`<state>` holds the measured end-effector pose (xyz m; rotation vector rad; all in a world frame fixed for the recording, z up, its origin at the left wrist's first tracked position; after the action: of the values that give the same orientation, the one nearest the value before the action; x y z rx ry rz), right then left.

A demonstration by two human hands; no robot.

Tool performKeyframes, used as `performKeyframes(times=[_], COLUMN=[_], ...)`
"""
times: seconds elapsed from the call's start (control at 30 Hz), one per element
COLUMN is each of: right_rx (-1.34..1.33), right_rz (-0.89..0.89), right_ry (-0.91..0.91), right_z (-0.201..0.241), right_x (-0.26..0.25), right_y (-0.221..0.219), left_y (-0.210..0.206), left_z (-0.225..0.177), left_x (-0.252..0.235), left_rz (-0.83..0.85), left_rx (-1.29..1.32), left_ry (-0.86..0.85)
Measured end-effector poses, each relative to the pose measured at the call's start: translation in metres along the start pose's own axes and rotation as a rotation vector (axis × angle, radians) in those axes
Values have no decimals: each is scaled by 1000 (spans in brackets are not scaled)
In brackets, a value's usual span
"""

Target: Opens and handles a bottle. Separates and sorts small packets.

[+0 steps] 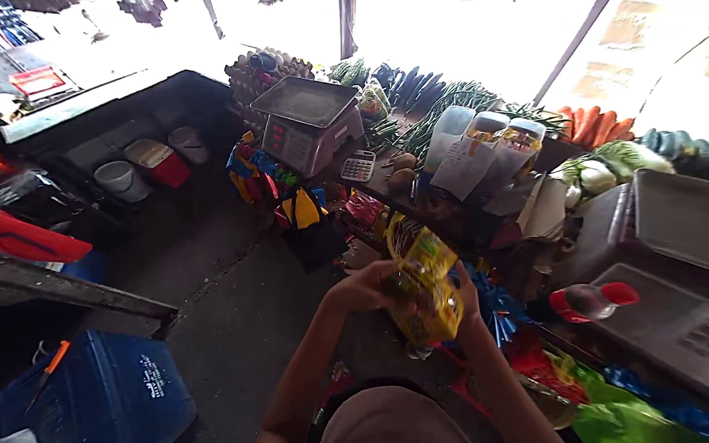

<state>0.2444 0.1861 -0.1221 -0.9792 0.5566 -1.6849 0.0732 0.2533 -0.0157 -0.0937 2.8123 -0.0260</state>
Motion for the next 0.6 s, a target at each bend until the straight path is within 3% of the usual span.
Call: performKeyframes(times=[0.07, 0.2, 0.27, 0.33, 0.4, 0.47, 0.53, 0.6], right_rx=[-66, -150, -85, 69, 236, 342, 503, 689], right_rz=[59, -104, -116, -51, 97, 257, 368, 449], right_ry=[-58, -58, 6, 50, 53, 53, 75, 158], right_z=[5, -7, -16, -22, -34, -57, -85, -107], right_x=[-19, -49, -47, -28, 2, 27, 48, 61], right_y=[-1, 18, 22, 7, -20, -43, -56, -61], left_y=[-24, -38, -40, -46, -54, -63, -72, -79], left_z=[-1, 28, 48, 60, 62, 60, 55, 51], left_x=[22, 106, 160, 202, 211, 188, 152, 125], left_rz=[112, 130, -29, -336, -599, -763, -815, -872], left_rx=[-44, -72, -34, -63, -234, -280, -161, -32], left_ry=[32, 161, 325, 577, 765, 650, 402, 292])
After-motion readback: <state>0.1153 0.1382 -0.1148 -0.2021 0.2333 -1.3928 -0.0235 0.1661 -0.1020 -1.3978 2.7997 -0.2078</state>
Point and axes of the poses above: each hand's wrist, its own x-axis away from the middle knuckle, its own y-axis out of the back of the hand, z = x × y, the point moved 5 cm from there along -x, towards the middle knuckle, and after that the axes turned 11 degrees about z, right-handed, at the moved point
